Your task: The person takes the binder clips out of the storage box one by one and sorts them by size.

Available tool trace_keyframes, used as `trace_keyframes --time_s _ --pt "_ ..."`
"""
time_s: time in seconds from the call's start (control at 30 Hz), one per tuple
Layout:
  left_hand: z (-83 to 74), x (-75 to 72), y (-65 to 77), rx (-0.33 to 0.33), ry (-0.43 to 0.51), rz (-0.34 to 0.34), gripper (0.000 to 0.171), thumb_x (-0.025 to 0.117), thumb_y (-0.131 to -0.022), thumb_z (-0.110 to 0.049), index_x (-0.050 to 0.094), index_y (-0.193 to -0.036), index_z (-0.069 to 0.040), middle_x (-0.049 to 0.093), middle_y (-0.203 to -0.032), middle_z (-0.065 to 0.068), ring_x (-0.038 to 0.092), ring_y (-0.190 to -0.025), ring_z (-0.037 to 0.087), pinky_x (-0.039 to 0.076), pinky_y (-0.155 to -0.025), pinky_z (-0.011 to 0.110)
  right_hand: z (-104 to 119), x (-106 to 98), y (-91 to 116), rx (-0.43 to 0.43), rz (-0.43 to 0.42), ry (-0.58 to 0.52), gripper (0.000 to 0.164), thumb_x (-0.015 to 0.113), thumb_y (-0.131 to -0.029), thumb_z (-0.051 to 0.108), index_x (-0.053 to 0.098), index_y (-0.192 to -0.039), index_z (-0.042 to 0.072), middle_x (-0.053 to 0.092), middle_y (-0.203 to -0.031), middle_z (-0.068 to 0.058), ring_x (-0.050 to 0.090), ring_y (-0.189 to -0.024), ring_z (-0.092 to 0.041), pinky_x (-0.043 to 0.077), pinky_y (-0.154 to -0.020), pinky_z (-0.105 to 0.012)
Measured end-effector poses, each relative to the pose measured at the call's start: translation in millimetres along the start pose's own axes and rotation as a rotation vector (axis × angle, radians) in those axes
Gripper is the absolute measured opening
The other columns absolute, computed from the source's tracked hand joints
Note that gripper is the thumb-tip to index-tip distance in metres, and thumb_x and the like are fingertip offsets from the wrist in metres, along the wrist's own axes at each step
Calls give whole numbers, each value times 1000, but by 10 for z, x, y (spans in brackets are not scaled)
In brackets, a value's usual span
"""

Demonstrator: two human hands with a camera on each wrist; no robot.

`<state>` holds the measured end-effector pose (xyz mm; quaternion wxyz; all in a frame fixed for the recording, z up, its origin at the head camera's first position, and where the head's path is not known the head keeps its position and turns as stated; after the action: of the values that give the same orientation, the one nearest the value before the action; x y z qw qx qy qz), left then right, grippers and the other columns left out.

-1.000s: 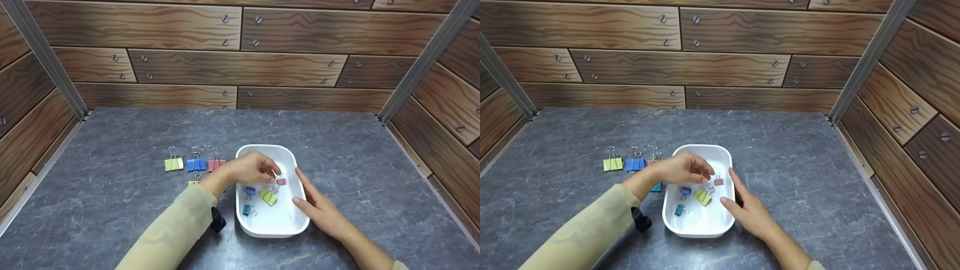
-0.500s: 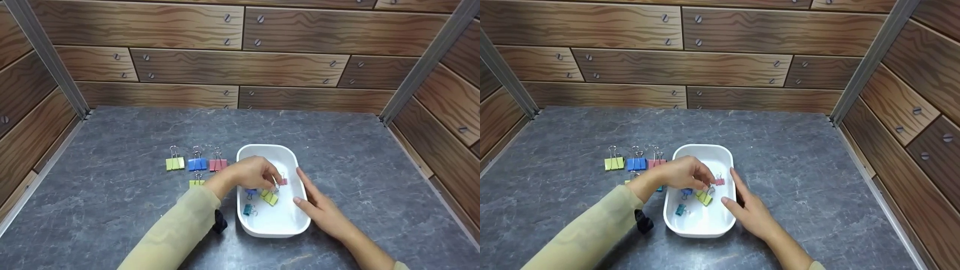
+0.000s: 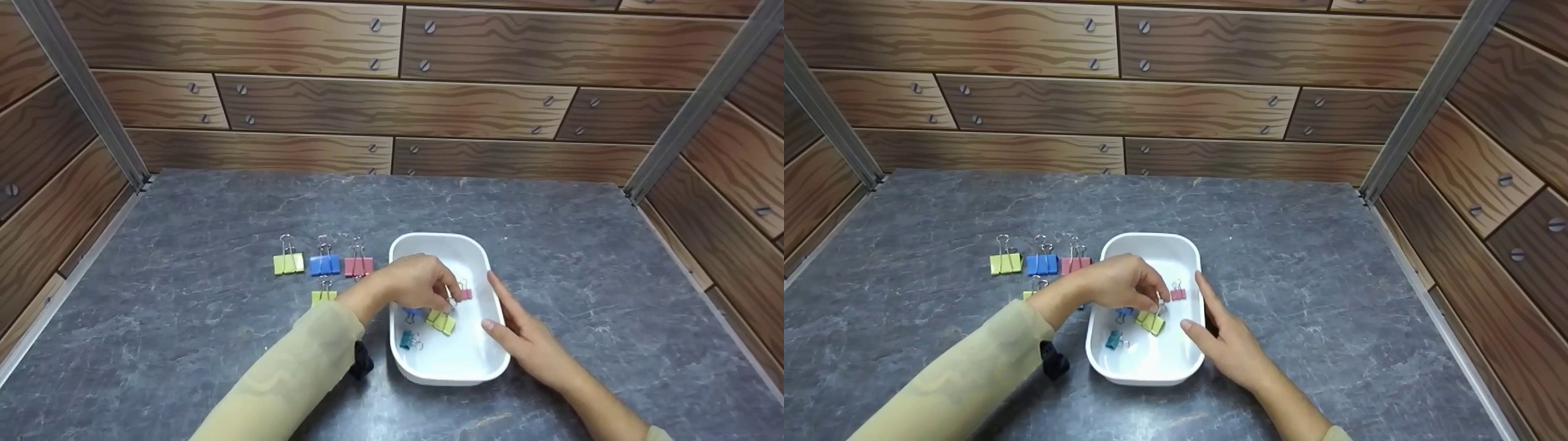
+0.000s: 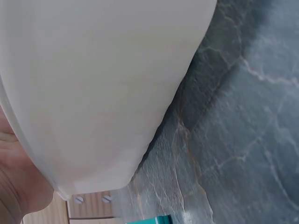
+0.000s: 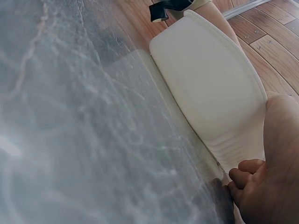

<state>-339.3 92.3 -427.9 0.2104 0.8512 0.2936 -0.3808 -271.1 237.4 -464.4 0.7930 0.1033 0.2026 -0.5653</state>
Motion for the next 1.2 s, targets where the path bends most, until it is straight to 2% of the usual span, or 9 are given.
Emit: trace_keyframes --time_s 0.2,0.4,0.63,0.77,0.97,1.2 --pt "-16 -23 -2 25 32 -24 20 83 -94 -15 83 -114 -16 75 -85 -10 64 -76 5 51 -71 22 -26 -11 -9 10 -4 24 78 63 -108 29 18 -171 28 31 -169 -18 46 -146 -34 51 -101 -26" --pt "-55 -96 19 69 107 -86 18 80 -96 -10 83 -113 -13 73 -78 -11 60 -68 2 47 -66 18 -34 -10 -23 9 -2 44 78 63 -108 29 17 -172 26 32 -169 -19 46 -145 -34 52 -101 -26" --pt "-1 -205 64 59 319 -209 19 77 -98 -6 81 -116 -5 75 -84 -8 62 -74 2 50 -71 19 -51 -3 -20 8 -2 34 78 63 -108 29 18 -172 28 33 -169 -17 46 -145 -33 50 -103 -26" --pt "3 -271 121 67 401 -268 21 77 -98 -8 80 -118 -5 78 -92 -5 64 -79 4 52 -73 21 -60 3 -21 10 2 35 77 62 -109 30 17 -171 30 32 -169 -17 45 -146 -34 49 -103 -26" --pt "-17 -454 282 94 470 -354 21 76 -100 -10 79 -120 -10 78 -94 -3 68 -85 9 54 -77 24 -60 6 -28 6 0 36 76 63 -109 29 18 -171 31 30 -170 -16 43 -148 -33 47 -105 -24" --pt "62 -779 610 95 485 -434 25 76 -99 -13 76 -124 -9 78 -101 -1 72 -93 18 61 -85 37 -63 4 -26 11 -1 16 77 63 -108 30 19 -171 32 30 -171 -15 44 -147 -33 50 -103 -26"
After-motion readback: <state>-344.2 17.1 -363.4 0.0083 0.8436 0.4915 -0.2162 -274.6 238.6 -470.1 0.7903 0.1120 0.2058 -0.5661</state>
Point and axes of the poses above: each hand's wrist, its own y-axis away from the middle knuckle, its own x-axis out of the palm, z = x × y, the point moved 10 cm from there along -y, towards the middle knuckle
